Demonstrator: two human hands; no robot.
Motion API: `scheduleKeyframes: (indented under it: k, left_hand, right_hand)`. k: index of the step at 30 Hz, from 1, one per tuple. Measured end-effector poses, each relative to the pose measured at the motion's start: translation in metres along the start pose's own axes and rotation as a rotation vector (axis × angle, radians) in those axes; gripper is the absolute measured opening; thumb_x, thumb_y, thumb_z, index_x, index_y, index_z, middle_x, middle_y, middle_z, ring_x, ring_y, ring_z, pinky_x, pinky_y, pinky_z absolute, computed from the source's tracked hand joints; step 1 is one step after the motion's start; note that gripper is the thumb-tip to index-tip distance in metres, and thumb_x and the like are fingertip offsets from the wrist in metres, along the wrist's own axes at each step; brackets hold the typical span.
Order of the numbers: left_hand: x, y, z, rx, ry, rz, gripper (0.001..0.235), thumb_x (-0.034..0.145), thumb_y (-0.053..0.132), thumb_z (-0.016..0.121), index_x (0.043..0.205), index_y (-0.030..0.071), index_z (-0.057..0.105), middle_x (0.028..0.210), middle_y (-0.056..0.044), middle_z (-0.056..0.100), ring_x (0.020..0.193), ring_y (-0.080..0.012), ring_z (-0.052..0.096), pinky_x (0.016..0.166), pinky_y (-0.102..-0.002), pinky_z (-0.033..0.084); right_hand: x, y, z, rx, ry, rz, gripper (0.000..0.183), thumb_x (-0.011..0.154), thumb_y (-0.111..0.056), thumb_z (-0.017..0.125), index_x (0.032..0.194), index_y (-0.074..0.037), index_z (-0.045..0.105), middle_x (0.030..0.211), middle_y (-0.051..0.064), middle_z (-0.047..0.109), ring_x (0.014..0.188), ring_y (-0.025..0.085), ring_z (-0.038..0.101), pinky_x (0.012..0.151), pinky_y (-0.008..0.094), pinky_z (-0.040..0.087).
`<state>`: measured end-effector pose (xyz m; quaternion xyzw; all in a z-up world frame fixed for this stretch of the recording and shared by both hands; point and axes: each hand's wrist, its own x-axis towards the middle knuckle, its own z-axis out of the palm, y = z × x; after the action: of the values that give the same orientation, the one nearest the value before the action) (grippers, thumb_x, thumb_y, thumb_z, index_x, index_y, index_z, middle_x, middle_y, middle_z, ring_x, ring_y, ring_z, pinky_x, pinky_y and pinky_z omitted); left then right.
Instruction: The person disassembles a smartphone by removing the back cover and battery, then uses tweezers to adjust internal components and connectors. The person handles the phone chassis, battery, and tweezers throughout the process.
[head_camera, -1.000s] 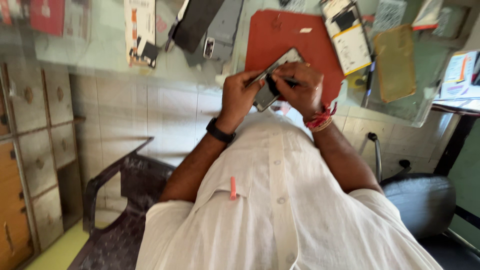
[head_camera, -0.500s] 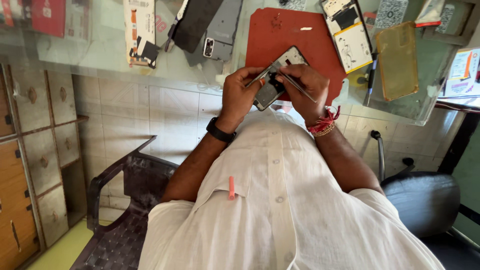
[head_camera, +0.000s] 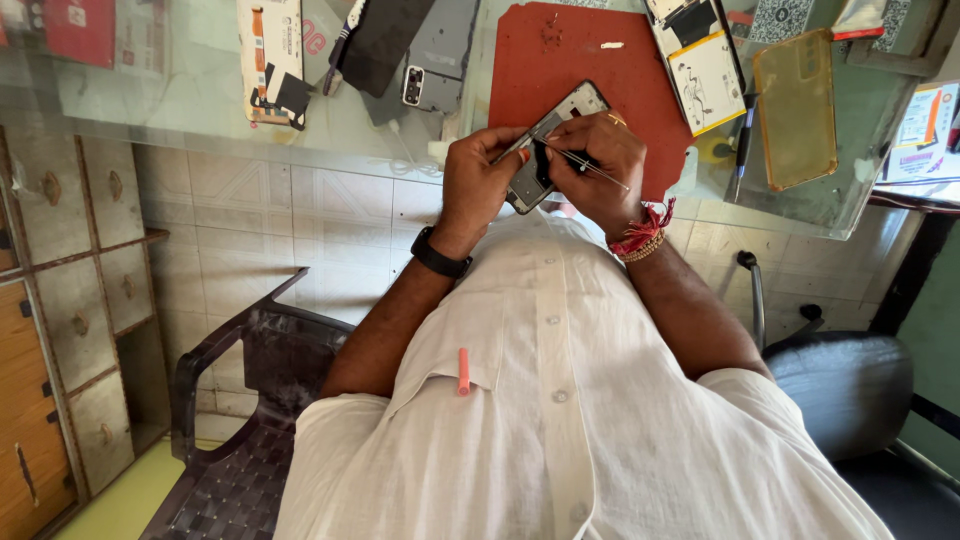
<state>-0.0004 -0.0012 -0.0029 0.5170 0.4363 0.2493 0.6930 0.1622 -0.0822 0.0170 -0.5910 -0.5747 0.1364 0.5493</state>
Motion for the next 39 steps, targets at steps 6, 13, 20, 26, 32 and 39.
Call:
scheduleKeyframes:
  k: [6,13,20,26,32,39]
  left_hand:
    - [0.0008,-0.0029,-0.0013,0.001,0.001,-0.001,0.024,0.092,-0.003,0.068,0.115,-0.008,0.072,0.099,-0.012,0.079,0.085,-0.0112,0.074,0.074,-0.023,0.059]
    - [0.0026,-0.0044,-0.0015,-0.013,-0.004,-0.002,0.025,0.092,-0.003,0.067,0.117,-0.007,0.072,0.100,-0.013,0.079,0.085,-0.0114,0.074,0.074,-0.023,0.060]
    - [0.0000,-0.0026,-0.0010,0.016,-0.006,-0.002,0.024,0.093,-0.002,0.067,0.117,-0.007,0.071,0.099,-0.012,0.079,0.085,-0.0114,0.074,0.074,-0.023,0.060]
    - [-0.0018,0.0005,0.0009,0.017,0.020,0.012,0.024,0.092,-0.004,0.066,0.115,-0.007,0.072,0.100,-0.013,0.079,0.086,-0.0117,0.074,0.075,-0.023,0.060]
    - [-0.0030,-0.0008,0.0019,-0.002,0.029,0.039,0.026,0.092,-0.005,0.066,0.117,-0.007,0.072,0.103,-0.013,0.079,0.089,-0.0124,0.075,0.077,-0.024,0.060]
    - [-0.0005,-0.0037,0.0010,0.003,0.029,0.057,0.026,0.092,-0.005,0.066,0.118,-0.007,0.072,0.105,-0.014,0.079,0.092,-0.0137,0.075,0.081,-0.024,0.060]
  right_hand:
    - [-0.0005,-0.0011,0.0011,-0.002,0.001,-0.003,0.015,0.085,0.006,0.081,0.091,-0.002,0.071,0.094,0.010,0.075,0.090,0.023,0.074,0.088,0.038,0.053]
    - [-0.0005,-0.0016,0.0013,-0.005,-0.007,0.000,0.014,0.084,0.007,0.080,0.091,-0.001,0.070,0.095,0.011,0.075,0.090,0.023,0.073,0.087,0.037,0.053]
    - [-0.0016,0.0004,0.0019,0.008,0.006,-0.006,0.013,0.085,0.007,0.079,0.091,-0.001,0.070,0.095,0.011,0.075,0.091,0.023,0.074,0.086,0.037,0.054]
    - [-0.0032,0.0051,0.0002,0.049,0.022,0.080,0.011,0.086,0.008,0.078,0.093,0.001,0.071,0.099,0.013,0.075,0.092,0.025,0.073,0.085,0.036,0.058]
    - [-0.0032,0.0056,-0.0013,0.077,0.030,0.141,0.011,0.087,0.008,0.076,0.095,0.002,0.072,0.100,0.013,0.075,0.094,0.025,0.074,0.084,0.034,0.059]
    - [-0.0009,0.0031,-0.0035,0.048,0.071,0.153,0.012,0.087,0.009,0.075,0.096,0.002,0.071,0.102,0.013,0.075,0.094,0.023,0.074,0.085,0.033,0.059]
